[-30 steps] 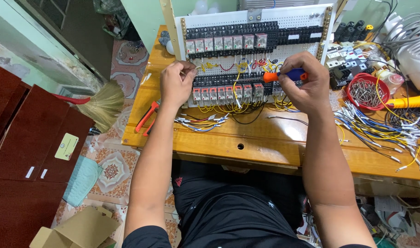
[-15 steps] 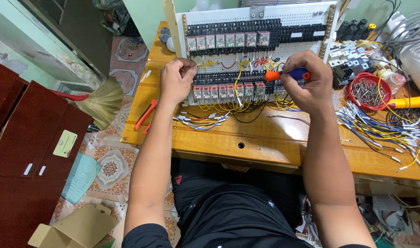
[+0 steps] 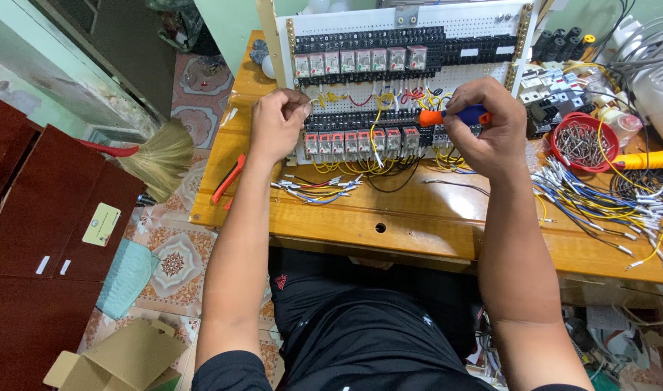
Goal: Connecting and securing electrical wires to terminals on a control panel using a screwdriver.
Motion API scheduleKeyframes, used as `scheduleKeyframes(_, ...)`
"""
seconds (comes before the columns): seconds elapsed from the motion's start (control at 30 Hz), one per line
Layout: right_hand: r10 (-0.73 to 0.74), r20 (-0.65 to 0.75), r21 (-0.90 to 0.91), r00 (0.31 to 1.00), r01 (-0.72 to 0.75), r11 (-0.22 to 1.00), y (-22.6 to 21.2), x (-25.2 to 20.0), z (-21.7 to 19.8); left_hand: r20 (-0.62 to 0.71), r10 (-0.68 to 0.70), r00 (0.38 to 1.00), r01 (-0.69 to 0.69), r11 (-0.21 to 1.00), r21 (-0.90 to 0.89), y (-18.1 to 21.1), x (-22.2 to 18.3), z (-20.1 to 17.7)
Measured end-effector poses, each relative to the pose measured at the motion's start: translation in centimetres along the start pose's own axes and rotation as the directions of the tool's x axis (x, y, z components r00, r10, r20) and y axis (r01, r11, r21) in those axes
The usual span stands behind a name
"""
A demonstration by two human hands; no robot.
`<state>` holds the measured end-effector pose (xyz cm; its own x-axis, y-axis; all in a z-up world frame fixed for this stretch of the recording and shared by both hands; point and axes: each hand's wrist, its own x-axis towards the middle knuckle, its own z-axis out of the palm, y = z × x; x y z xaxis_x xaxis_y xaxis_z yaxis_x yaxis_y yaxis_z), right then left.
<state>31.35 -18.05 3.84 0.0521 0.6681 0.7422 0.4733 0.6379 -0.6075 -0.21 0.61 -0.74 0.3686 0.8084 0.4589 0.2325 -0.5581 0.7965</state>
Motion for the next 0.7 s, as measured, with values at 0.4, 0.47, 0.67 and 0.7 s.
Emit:
scheduleKeyframes(0.4, -0.018, -0.002, -0.017, 1.000, 0.018, 1.000, -0.16, -0.06, 0.16, -0.011, 0.012, 1.000, -0.012, 0.999, 0.029, -0.37, 0.18, 0.34)
scheduleKeyframes(0.47, -0.019, -0.002, -0.019, 1.000, 0.019, 1.000, -0.17, -0.08, 0.14, -0.008, 0.007, 1.000, -0.007, 1.000, 0.021, -0.44, 0.16, 0.16)
scheduleKeyframes(0.67, -0.016, -0.003, -0.016, 1.000, 0.016, 1.000, -0.26, -0.02, 0.19, 0.000, 0.013, 1.000, -0.013, 1.000, -0.002, -0.31, 0.18, -0.07)
scheduleKeyframes(0.7, -0.017, -0.005, -0.019, 1.000, 0.017, 1.000, -0.22, -0.05, 0.16, 0.000, 0.012, 1.000, -0.012, 1.000, -0.012, -0.28, 0.18, -0.04)
